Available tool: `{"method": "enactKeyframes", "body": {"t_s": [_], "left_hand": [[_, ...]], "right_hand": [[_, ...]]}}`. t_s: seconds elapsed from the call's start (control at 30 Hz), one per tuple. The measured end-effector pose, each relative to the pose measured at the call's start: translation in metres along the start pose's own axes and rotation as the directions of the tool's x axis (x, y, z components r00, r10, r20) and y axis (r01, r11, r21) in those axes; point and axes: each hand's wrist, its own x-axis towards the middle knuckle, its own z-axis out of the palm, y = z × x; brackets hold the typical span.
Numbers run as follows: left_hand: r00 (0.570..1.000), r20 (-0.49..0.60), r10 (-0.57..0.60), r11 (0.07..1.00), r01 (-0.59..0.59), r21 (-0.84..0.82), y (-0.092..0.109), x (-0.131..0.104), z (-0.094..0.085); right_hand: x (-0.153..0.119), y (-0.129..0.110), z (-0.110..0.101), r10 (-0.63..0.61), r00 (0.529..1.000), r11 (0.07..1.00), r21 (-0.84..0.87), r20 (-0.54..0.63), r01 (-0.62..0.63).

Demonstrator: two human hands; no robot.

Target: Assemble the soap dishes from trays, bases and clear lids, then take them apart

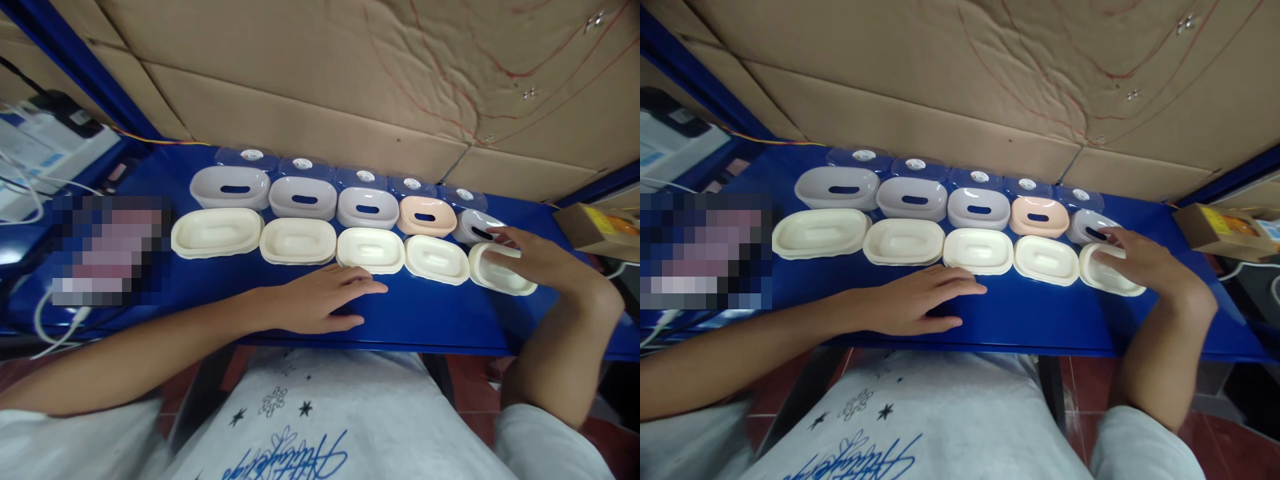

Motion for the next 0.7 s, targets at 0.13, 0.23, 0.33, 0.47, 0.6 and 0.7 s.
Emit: {"method": "enactKeyframes", "body": {"t_s": [0.13,0.23,0.33,0.47,0.6,0.7], "left_hand": [[1.000,0.026,0.004,1.000,-0.005,0.023,-0.001,0.000,0.000],[0.999,0.039,0.005,0.999,-0.006,0.034,-0.002,0.001,0.000],[0.999,0.039,0.011,0.999,-0.013,0.034,-0.003,0.001,0.001],[0.999,0.030,0.026,0.999,-0.028,0.046,-0.003,0.000,0.002],[0.999,0.032,0.031,0.997,-0.033,0.077,-0.004,-0.001,0.003],[0.999,0.031,0.043,0.993,-0.046,0.108,-0.005,-0.001,0.003]], "right_hand": [[-0.003,-0.009,-0.005,0.036,0.994,0.997,0.057,0.104,-0.042],[-0.004,-0.007,-0.004,-0.030,0.992,0.997,0.068,0.124,0.021],[-0.003,-0.005,-0.003,-0.026,0.991,0.996,0.088,0.129,0.015],[-0.005,-0.007,-0.005,-0.008,0.987,0.996,0.089,0.161,-0.006],[-0.008,-0.012,-0.008,0.025,0.984,0.992,0.117,0.176,-0.046],[-0.008,-0.015,-0.008,0.029,0.984,0.992,0.115,0.179,-0.050]]}}
